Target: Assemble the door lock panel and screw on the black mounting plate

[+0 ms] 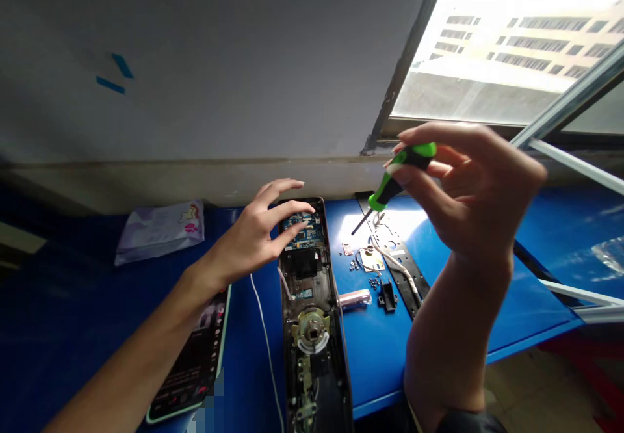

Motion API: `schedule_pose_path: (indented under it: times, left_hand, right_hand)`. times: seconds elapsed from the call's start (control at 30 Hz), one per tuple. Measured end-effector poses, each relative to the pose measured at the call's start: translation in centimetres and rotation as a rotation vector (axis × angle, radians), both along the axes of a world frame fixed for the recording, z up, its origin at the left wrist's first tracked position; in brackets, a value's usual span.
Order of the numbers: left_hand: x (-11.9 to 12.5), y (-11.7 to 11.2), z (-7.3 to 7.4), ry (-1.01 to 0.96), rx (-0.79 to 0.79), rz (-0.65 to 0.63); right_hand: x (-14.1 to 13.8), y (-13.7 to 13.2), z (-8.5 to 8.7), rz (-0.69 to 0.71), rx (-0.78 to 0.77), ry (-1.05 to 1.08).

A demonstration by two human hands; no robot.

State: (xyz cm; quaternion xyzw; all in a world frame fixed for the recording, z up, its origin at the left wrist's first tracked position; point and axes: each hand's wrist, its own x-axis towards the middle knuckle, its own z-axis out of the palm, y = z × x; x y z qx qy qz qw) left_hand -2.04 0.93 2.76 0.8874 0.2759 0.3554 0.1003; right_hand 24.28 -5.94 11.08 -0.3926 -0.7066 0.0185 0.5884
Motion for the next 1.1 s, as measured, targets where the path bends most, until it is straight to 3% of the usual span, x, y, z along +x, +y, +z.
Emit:
schedule_pose_path:
  times: [0.1,0.23,0.4,0.7,0.83,1.1]
  left_hand:
    - [0.8,-1.2,0.2,0.021,0.161,-0.056]
    - [1.9,-2.3,-0.3,0.129,0.222,-0.180]
    - [2.2,-2.3,-0.8,0.139,0.197,-0.188]
    - [1.6,-2.1,0.1,0.084,0.156,-0.178]
    - [1.1,-1.9,0.4,0.070,0.122,-0.153]
    - [0.0,-2.3,1.3,0.080,-0.056,-0.141]
  right_hand:
    - [1.1,1.2,-0.5,0.091,-0.283,-0.157]
    - [1.5,3.7,-2.1,0.158,-0.574,-0.226]
    - [1.1,4.9,-3.1,0.193,-0.668,-0.244]
    - [1.0,5.3,-3.4,0.198,-0.713,-0.230]
    - [1.2,4.8,-2.9,0.148,-0.603,-0.226]
    - [0.6,0.3,-0.1,0.058,-0.027,0.035]
